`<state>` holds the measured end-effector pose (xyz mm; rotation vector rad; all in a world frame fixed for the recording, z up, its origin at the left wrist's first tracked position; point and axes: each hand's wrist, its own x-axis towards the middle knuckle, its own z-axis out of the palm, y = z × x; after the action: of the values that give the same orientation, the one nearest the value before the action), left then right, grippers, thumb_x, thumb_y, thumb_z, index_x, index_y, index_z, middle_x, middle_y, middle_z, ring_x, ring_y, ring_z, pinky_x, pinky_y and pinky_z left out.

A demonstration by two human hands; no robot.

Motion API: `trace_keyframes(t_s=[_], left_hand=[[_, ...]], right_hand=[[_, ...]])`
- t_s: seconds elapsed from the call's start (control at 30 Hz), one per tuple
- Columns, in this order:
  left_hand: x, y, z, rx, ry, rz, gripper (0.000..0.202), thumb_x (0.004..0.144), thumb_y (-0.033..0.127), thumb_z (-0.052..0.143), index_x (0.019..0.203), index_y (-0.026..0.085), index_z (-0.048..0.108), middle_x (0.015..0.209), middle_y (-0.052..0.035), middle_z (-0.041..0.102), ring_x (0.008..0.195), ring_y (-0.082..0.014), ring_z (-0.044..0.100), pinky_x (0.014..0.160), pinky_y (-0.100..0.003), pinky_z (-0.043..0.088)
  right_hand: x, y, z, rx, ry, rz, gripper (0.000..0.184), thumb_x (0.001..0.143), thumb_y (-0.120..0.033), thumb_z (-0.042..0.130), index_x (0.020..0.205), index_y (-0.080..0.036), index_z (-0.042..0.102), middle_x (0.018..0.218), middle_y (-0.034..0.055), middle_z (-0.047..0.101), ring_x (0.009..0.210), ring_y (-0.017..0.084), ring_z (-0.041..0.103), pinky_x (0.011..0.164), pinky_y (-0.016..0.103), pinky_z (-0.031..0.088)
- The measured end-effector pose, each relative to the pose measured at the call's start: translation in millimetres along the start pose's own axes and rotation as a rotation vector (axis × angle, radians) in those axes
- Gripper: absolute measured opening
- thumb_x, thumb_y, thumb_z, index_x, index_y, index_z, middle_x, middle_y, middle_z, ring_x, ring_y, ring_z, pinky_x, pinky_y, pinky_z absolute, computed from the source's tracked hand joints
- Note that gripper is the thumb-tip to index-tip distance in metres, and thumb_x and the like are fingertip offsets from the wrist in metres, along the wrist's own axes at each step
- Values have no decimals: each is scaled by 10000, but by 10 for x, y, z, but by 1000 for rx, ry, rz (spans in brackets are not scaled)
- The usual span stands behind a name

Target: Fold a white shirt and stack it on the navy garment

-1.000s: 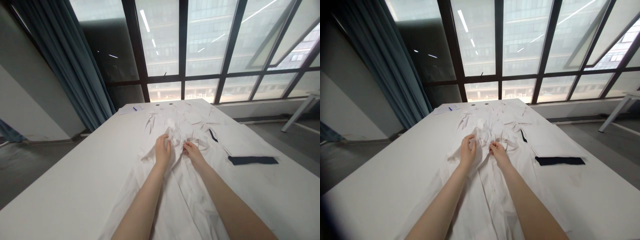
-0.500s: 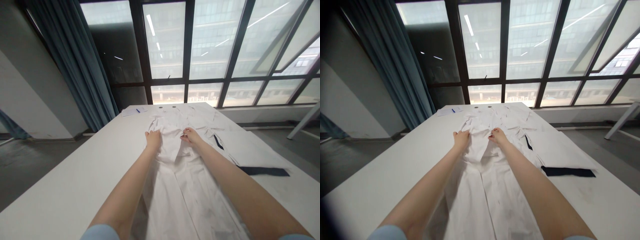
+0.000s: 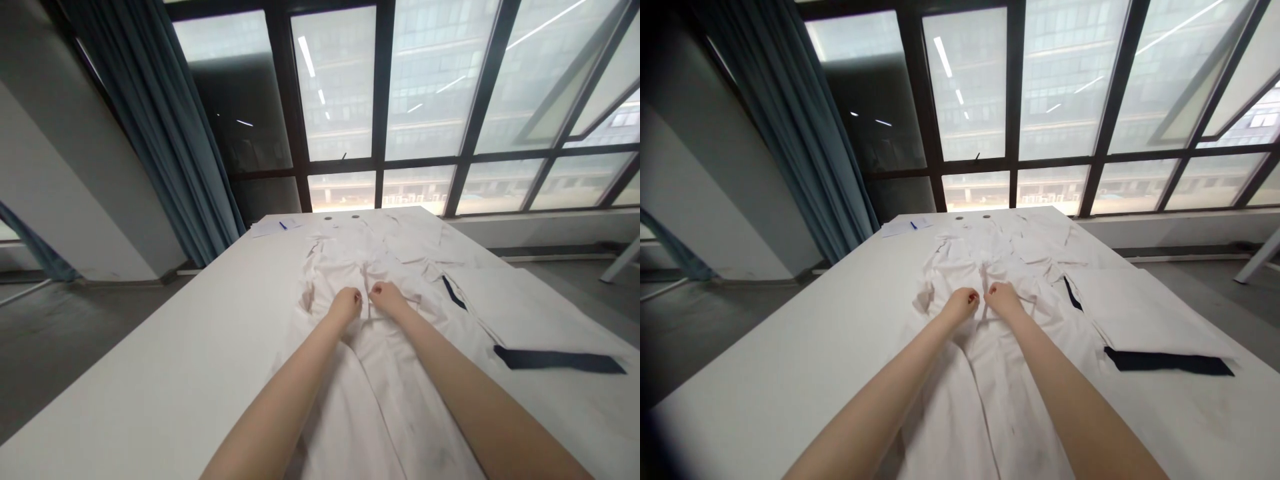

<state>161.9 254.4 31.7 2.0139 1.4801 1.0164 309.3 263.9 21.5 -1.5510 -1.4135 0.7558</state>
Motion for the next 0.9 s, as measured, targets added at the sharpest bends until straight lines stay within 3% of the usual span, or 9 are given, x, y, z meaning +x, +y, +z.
trace_keyframes(t_s=[0.1, 0.23, 0.37, 0.53, 0.67, 0.9], left_hand=[[-89, -62, 147, -8, 47, -98, 107, 537, 129, 598, 463, 197, 562, 499, -20, 524, 593, -186, 534, 644, -285, 373], [-179, -75, 189, -55, 88, -173, 159, 478, 101, 636, 414, 194, 525, 459, 6, 471, 610, -191, 525, 668, -298, 350], [-214, 10, 190, -141, 128, -207, 149, 505, 78, 599, 443, 187, 520, 465, 17, 489, 545, -150, 496, 624, -267, 344], [-260, 129, 237, -320, 173, -247, 67, 561, 158, 585, 517, 171, 536, 439, 31, 494, 450, -103, 451, 517, -216, 334], [-386, 173, 346, -478, 184, -260, 62, 580, 208, 581, 594, 151, 558, 490, 17, 536, 457, -92, 467, 494, -202, 349], [-489, 115, 452, -669, 186, -250, 136, 589, 244, 588, 670, 137, 569, 527, 17, 532, 489, -83, 465, 515, -197, 356]], right_hand=[[-154, 129, -39, -242, -76, -57, 139, 434, -209, 681, 542, -182, 598, 585, 40, 596, 641, 190, 527, 620, 271, 341], [-270, 213, -104, -422, -56, -126, 131, 623, -263, 573, 703, -189, 645, 754, 72, 637, 724, 191, 544, 646, 267, 344], [-289, 141, -219, -388, 6, -160, 242, 733, -233, 423, 861, -176, 620, 818, 63, 630, 746, 164, 543, 659, 244, 354], [-396, 25, -276, -195, 31, -150, 251, 722, -247, 396, 866, -166, 586, 553, -15, 532, 501, 132, 461, 518, 229, 339], [-554, 33, -187, -16, 36, -251, 218, 703, -258, 413, 794, -157, 584, 670, 12, 556, 559, 128, 469, 562, 238, 369], [-694, 156, -71, 35, 52, -343, 227, 727, -232, 410, 857, -161, 582, 822, 53, 592, 736, 157, 519, 700, 277, 405]])
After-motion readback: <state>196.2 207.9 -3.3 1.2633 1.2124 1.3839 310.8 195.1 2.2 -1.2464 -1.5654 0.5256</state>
